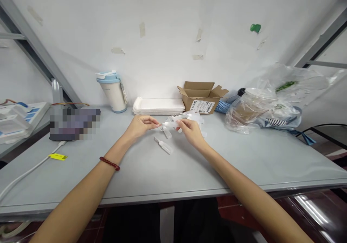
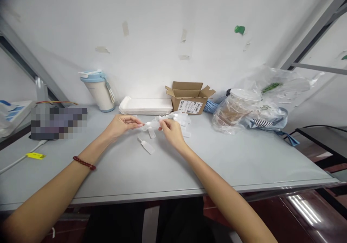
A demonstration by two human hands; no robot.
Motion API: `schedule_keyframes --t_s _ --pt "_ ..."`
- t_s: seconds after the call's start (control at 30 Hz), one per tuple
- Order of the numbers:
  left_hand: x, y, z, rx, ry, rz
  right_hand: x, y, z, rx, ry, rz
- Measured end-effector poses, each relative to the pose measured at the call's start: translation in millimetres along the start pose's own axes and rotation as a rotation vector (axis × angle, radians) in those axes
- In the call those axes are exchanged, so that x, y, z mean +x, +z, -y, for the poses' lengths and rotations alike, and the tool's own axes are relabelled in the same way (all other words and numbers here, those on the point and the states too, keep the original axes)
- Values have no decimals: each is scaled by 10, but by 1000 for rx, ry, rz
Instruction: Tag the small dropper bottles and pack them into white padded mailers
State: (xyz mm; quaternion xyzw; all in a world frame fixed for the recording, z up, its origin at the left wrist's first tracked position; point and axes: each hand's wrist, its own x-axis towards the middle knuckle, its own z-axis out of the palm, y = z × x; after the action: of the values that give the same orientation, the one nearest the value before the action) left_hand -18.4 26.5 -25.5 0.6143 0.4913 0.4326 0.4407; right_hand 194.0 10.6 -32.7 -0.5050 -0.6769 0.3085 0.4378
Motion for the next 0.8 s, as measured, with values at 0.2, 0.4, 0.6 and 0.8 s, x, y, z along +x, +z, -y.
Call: schedule_keyframes --t_s 0.2,0.4,0.6,0.8 --pt "-11 -5 -12 6 2 -8 -1 0 5 11 2 -4" --pt "-30 0 -60 -14 -2 -13 6 -10 13 32 -2 -24" --pt "-40 10 -85 -8 2 -10 4 -1 -12 2 -13 -22" --pt "-27 -3 -68 22 18 -14 -12 11 -7 1 -19 -17"
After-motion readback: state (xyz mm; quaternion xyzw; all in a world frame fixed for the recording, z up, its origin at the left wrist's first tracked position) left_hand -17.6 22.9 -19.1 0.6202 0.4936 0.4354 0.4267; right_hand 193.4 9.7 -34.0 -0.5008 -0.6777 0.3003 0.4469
